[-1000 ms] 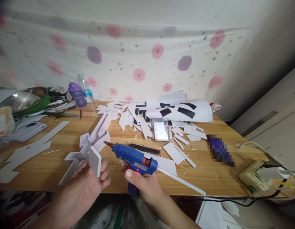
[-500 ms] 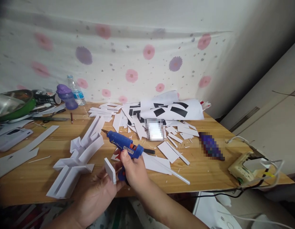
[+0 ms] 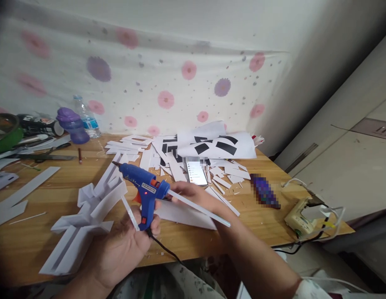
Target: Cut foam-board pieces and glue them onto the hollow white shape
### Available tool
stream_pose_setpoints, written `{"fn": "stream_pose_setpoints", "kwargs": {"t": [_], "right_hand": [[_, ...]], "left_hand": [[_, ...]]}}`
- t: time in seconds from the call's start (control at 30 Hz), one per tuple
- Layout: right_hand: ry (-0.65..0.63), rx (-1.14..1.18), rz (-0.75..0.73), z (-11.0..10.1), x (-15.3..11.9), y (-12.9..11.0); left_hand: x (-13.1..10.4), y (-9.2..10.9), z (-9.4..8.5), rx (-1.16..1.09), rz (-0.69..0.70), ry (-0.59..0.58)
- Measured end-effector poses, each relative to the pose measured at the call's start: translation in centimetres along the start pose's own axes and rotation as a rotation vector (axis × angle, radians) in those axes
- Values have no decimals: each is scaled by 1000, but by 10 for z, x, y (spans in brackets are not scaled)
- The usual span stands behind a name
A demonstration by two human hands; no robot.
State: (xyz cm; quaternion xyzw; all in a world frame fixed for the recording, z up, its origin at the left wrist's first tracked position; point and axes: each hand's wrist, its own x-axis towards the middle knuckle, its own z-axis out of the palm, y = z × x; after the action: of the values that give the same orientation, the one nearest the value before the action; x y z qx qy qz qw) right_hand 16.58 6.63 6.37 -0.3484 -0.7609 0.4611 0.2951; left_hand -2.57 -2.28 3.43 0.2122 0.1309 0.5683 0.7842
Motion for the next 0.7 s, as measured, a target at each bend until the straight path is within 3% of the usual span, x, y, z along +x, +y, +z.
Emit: {"fn": "stream_pose_setpoints", "kwargs": {"t": [0.03,0.1,0.23,0.47,0.7], "right_hand": [[134,-223,82,-20,6,9],[325,-368,153,-56,22,28],[444,-582,294,-100,53,58],[408,-796,387,-104,69,80],[460,-786,402,-106,69,80]], "left_hand": [[0,1,0,-1,5,3],[1,0,-2,-10,4,17],[4,-3,-7,-32,-6,84],[6,-2,-8,-20,-5,145],[6,-2,-10,-27,-17,141]]}}
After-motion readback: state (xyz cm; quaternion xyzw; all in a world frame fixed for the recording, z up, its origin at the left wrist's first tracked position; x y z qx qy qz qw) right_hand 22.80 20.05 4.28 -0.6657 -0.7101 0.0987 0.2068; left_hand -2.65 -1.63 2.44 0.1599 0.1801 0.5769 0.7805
